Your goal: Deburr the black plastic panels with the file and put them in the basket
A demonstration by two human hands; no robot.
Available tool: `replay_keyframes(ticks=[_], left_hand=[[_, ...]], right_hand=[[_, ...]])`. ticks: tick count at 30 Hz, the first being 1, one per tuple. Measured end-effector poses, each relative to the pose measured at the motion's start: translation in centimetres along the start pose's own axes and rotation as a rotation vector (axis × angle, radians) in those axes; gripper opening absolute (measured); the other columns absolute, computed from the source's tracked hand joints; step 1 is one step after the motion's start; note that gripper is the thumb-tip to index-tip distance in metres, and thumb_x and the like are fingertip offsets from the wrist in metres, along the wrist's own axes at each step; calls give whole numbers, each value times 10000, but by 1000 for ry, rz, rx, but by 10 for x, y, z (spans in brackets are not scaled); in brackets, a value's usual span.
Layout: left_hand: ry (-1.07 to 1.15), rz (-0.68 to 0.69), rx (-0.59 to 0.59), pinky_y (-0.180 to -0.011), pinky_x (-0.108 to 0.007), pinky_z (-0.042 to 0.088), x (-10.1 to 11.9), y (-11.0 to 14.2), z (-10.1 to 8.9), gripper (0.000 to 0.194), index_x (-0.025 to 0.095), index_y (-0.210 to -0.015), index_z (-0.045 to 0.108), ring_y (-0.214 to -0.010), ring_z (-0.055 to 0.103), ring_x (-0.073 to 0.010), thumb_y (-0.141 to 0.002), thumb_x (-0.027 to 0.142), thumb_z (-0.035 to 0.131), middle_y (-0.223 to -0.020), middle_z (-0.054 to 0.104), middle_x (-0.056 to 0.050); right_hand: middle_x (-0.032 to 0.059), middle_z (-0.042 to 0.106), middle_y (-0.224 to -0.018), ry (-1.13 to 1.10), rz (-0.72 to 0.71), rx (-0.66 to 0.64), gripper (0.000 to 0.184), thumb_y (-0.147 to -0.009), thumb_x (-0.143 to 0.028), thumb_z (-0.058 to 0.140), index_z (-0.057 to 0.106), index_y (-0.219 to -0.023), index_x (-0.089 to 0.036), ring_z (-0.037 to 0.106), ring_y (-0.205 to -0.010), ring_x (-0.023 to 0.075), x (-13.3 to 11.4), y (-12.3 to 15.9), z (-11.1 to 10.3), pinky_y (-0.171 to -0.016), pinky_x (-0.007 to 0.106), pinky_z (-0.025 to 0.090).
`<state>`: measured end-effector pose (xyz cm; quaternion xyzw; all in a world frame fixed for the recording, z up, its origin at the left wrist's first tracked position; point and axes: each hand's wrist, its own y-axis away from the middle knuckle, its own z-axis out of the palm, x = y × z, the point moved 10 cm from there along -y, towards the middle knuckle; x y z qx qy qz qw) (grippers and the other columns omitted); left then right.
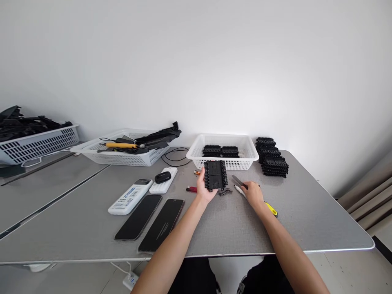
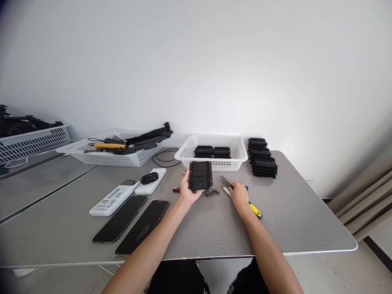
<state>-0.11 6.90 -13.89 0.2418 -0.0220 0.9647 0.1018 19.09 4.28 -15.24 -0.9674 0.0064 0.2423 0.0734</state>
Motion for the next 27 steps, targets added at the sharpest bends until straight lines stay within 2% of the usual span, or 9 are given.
replay_keyframes(ticks=[7,13,20,27], left_hand=[[20,76,10,-876,-375,563,26,-1,-6,408,222,-1168,670,-1019,685,-229,-890,495,549,-1141,715,-72],[48,112,-14,-908,-384,550,38,-2,-7,425,256,-1228,635,-1060,668,-222,-907,504,512,-1186,697,-59],[44,119,-33,-933,-409,539,40,-6,-12,454,252,-1257,615,-1078,662,-235,-902,514,510,-1178,696,-70],[48,93,-25,-939,-420,540,38,-5,-12,405,229,-1154,668,-1102,652,-255,-890,504,533,-1114,718,-75]], right_hand=[[139,726,-936,-23,-17,19,218,-908,-252,559,759,-903,-165,656,-890,233,0,-2,0,-721,263,386],[98,743,-911,-108,-44,-14,216,-873,-243,591,768,-985,-191,670,-879,223,-1,-2,6,-719,254,422],[81,745,-1016,-161,-15,-21,300,-845,-230,609,743,-1111,-202,681,-962,240,6,-6,13,-794,294,468],[56,747,-1017,-183,-21,-28,273,-821,-227,633,754,-1066,-210,685,-944,224,4,-6,14,-811,291,477]])
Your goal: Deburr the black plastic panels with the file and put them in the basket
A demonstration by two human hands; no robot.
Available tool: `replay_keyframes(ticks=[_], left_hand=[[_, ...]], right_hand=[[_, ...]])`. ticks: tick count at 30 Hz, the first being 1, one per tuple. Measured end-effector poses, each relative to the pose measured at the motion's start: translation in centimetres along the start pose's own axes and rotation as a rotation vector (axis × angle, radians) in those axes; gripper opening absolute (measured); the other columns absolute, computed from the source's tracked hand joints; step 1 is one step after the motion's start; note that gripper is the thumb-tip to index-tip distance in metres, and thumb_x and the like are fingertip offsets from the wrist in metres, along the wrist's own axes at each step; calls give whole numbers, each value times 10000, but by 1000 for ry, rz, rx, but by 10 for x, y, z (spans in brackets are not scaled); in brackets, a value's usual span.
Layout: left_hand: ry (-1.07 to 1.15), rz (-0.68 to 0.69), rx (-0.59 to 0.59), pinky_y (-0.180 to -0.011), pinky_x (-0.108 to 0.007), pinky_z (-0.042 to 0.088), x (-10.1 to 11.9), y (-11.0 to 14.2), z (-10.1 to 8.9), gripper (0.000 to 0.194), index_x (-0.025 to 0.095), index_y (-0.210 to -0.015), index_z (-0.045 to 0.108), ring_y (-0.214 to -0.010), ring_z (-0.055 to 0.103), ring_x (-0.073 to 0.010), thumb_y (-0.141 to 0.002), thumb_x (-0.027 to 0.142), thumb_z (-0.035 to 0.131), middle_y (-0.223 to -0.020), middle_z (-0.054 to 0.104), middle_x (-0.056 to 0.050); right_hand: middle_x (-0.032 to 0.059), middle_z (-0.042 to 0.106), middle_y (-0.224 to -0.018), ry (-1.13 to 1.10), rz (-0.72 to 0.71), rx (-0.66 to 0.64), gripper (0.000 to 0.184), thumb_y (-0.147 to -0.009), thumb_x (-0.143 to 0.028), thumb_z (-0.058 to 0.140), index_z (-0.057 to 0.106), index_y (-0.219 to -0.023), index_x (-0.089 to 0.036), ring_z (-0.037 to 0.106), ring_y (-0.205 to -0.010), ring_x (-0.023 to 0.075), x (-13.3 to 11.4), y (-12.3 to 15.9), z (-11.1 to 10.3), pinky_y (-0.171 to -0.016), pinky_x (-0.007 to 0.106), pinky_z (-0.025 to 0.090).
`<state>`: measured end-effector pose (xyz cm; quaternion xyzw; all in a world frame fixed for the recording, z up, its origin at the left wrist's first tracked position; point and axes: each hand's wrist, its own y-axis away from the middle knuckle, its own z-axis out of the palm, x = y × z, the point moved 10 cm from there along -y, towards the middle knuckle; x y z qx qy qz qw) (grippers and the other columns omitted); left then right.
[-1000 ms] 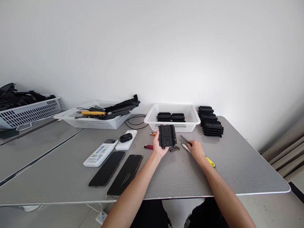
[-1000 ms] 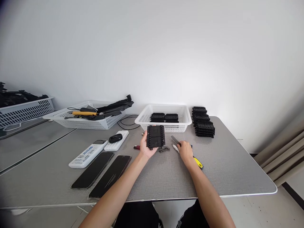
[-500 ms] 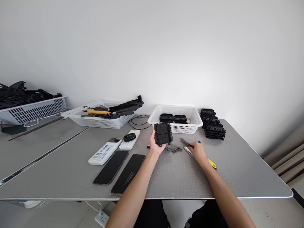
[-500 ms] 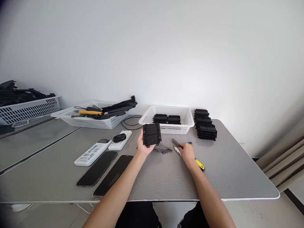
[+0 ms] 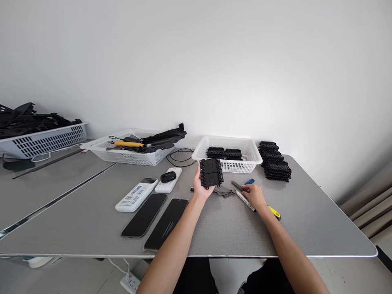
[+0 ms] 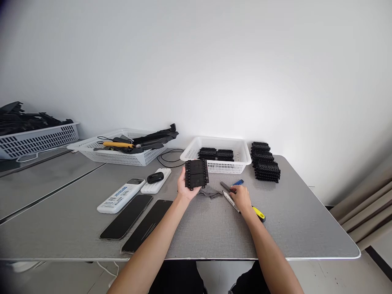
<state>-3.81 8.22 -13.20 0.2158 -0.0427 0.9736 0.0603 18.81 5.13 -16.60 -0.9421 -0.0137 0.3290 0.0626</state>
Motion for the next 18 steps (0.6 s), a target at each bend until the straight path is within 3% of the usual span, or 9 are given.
replay_keyframes(ticks=[5,9,12,15,18], left_hand=[[-1,-2,4,-946,-427,538,0,0,-1,393,230,-1128,674,-1088,658,-252,-883,507,541,-1097,721,-71],[19,-3,-6,-927,-427,547,1,0,1,425,223,-1183,653,-1053,673,-251,-893,506,526,-1152,708,-80],[36,0,-36,-900,-413,558,3,0,6,451,231,-1259,612,-1028,685,-244,-915,497,495,-1168,707,-75],[53,17,-50,-891,-397,560,6,1,8,456,230,-1311,577,-1022,691,-237,-941,470,462,-1144,720,-72],[67,28,-31,-891,-395,558,8,2,6,454,219,-1318,576,-1004,698,-234,-952,455,445,-1120,730,-73]], right_hand=[[43,748,-967,22,-10,-13,225,-825,-215,626,760,-1006,-223,685,-926,210,-3,2,-1,-778,268,474],[95,727,-1026,100,-24,27,248,-890,-230,552,745,-1043,-201,656,-985,243,-19,6,-8,-809,300,454],[117,691,-1135,223,-191,26,293,-941,-245,499,710,-1140,-203,613,-1082,249,-61,10,-2,-875,309,432],[96,653,-1219,303,-459,-92,324,-932,-299,550,659,-1229,-230,575,-1143,243,-112,16,29,-944,326,411],[94,654,-1208,367,-534,-157,327,-855,-336,664,685,-1164,-232,568,-1136,265,-135,13,56,-950,354,408]])
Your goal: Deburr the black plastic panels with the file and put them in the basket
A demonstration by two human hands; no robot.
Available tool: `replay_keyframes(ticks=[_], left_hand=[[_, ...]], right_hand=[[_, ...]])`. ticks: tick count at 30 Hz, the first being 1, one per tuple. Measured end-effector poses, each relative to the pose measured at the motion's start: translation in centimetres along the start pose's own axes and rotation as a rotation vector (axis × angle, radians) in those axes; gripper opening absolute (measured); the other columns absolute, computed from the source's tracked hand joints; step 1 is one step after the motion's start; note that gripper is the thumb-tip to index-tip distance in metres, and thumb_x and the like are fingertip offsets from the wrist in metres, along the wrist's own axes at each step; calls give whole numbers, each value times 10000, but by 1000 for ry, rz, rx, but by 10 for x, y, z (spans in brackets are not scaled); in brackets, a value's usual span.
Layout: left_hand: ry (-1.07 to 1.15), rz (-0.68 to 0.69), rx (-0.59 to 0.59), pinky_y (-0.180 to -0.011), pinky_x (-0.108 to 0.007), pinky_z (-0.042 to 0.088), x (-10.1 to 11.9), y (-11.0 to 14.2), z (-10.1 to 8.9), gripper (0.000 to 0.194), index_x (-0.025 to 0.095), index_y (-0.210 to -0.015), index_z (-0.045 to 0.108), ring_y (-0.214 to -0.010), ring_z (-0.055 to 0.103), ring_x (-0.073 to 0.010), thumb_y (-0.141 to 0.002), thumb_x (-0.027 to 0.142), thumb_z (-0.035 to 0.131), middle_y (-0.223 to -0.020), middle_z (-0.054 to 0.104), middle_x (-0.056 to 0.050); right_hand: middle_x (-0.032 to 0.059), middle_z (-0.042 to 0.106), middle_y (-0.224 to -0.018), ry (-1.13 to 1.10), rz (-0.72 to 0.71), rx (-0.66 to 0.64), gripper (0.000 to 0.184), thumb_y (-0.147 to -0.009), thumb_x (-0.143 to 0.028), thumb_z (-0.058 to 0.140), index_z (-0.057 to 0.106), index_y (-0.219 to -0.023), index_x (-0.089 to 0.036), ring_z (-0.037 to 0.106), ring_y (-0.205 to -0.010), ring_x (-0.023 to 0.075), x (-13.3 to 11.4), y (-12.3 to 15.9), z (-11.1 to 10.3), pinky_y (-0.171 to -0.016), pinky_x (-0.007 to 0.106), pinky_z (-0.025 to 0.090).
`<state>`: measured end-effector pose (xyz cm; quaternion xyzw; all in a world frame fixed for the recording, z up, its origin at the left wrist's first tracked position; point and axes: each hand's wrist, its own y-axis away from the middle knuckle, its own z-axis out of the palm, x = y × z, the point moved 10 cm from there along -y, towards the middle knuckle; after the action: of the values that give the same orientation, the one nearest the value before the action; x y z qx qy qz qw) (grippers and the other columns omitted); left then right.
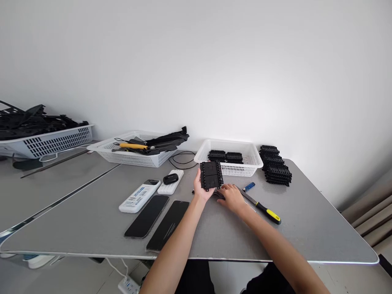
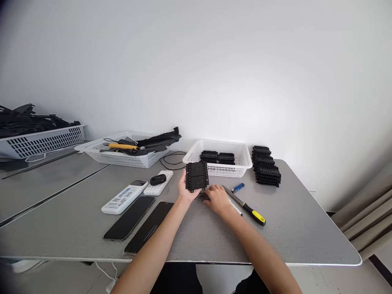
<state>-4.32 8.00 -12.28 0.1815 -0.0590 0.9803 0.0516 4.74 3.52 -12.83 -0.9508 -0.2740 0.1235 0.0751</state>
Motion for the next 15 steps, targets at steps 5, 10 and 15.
replay_keyframes(ticks=[5,10,15], left_hand=[[34,-13,-10,-916,-395,543,0,2,5,469,197,-1313,584,-987,701,-224,-962,458,415,-1125,727,-90],[20,-11,-43,-934,-426,529,2,5,14,492,199,-1321,580,-1066,673,-259,-950,480,422,-1198,695,-116],[-31,-87,-91,-959,-470,515,-12,9,23,522,207,-1333,571,-1108,656,-287,-935,515,430,-1257,663,-129]], right_hand=[[105,709,-992,-58,102,80,217,-908,-169,501,710,-963,-193,624,-992,237,13,-10,3,-880,338,416],[43,684,-832,-570,277,326,197,-889,-258,445,628,-919,-193,618,-756,182,70,8,-24,-683,277,441],[-20,598,-700,-1278,262,481,229,-831,-446,521,518,-853,-217,550,-589,131,102,14,-26,-553,239,439]])
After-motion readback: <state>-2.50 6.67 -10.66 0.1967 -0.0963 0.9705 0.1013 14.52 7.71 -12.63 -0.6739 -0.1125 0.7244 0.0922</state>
